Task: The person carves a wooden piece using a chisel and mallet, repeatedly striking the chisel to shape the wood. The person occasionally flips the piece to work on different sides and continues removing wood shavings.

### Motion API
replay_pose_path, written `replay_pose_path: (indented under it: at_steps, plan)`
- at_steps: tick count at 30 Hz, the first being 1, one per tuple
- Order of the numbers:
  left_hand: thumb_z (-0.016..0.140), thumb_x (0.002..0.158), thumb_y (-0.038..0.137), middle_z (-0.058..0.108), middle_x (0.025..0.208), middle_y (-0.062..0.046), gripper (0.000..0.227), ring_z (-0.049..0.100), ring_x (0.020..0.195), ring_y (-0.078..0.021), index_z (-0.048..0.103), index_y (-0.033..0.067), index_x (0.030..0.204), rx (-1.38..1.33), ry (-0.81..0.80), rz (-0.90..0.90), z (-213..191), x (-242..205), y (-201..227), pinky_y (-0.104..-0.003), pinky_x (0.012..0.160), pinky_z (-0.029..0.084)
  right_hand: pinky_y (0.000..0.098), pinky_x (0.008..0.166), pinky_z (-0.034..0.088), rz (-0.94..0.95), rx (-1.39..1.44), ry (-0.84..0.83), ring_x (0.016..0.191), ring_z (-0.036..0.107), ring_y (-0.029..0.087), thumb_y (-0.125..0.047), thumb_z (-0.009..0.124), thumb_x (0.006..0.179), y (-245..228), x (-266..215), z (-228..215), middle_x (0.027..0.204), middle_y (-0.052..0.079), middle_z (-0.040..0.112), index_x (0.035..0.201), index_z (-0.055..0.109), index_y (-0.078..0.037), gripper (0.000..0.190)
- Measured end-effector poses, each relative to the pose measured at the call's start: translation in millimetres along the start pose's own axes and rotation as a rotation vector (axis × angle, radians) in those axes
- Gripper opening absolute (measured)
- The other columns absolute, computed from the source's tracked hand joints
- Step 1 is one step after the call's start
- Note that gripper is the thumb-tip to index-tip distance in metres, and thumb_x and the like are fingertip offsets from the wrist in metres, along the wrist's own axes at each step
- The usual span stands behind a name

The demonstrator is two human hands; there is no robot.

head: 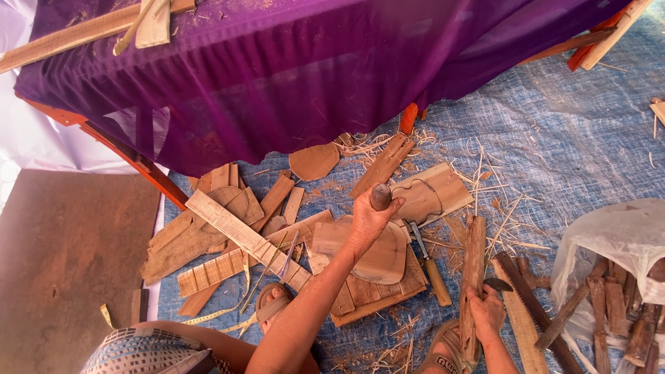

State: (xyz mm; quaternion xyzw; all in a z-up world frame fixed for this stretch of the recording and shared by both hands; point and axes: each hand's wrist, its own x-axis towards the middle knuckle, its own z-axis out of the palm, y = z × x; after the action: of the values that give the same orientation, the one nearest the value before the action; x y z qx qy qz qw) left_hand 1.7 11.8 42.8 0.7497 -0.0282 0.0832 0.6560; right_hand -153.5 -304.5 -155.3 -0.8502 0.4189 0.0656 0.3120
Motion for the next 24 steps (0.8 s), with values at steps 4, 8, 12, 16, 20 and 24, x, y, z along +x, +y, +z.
replay_pose_path:
  at_steps: [4,8,12,16,20,24]
  plan:
    - [0.084,0.083,0.033,0.055,0.073,0.005,0.032,0.046,0.071,-0.01,0.057,0.0167,0.077,-0.019,0.024,-0.009,1,1,-4,-0.033,0.065,0.042,0.0465,0.09,0.051,0.021,0.027,-0.003,0.109,0.069,0.038,-0.05,0.07,0.086,1,0,0,0.119,0.014,0.076,0.141,0.064,-0.016,0.065]
    - [0.083,0.084,0.031,0.052,0.072,0.005,0.031,0.042,0.072,-0.0103,0.056,0.0169,0.078,-0.046,0.011,-0.037,-2,0,-1,-0.033,0.066,0.04,0.0465,0.089,0.052,0.026,0.005,-0.009,0.108,0.069,0.038,-0.051,0.07,0.085,7,7,5,0.118,0.013,0.076,0.142,0.063,-0.016,0.067]
    - [0.083,0.083,0.034,0.057,0.075,0.005,0.03,0.047,0.073,-0.0098,0.059,0.0171,0.08,-0.022,0.014,-0.021,-2,2,-2,-0.033,0.068,0.043,0.0447,0.085,0.053,0.015,0.033,0.006,0.102,0.071,0.035,-0.048,0.074,0.085,7,5,4,0.112,0.011,0.077,0.139,0.065,-0.016,0.063]
    - [0.083,0.083,0.033,0.057,0.074,0.005,0.03,0.046,0.072,-0.0094,0.058,0.0169,0.078,-0.023,0.019,-0.022,-2,2,0,-0.033,0.066,0.043,0.0438,0.079,0.054,0.027,0.04,-0.01,0.097,0.072,0.032,-0.045,0.075,0.087,-5,-7,-5,0.111,0.009,0.078,0.139,0.064,-0.017,0.06]
    - [0.084,0.082,0.034,0.054,0.073,0.006,0.031,0.043,0.072,-0.0092,0.058,0.0171,0.079,-0.023,0.032,-0.026,1,2,-1,-0.032,0.065,0.041,0.0443,0.083,0.054,0.026,-0.001,0.002,0.101,0.072,0.033,-0.047,0.075,0.085,-6,-7,-5,0.112,0.008,0.079,0.138,0.065,-0.019,0.061]
    - [0.083,0.082,0.035,0.054,0.073,0.007,0.03,0.044,0.071,-0.0093,0.058,0.0176,0.079,-0.002,0.048,-0.027,3,1,-2,-0.032,0.065,0.042,0.0406,0.066,0.052,0.041,-0.147,-0.073,0.094,0.066,0.031,-0.051,0.079,0.081,-19,-25,-13,0.126,0.016,0.068,0.146,0.051,-0.017,0.079]
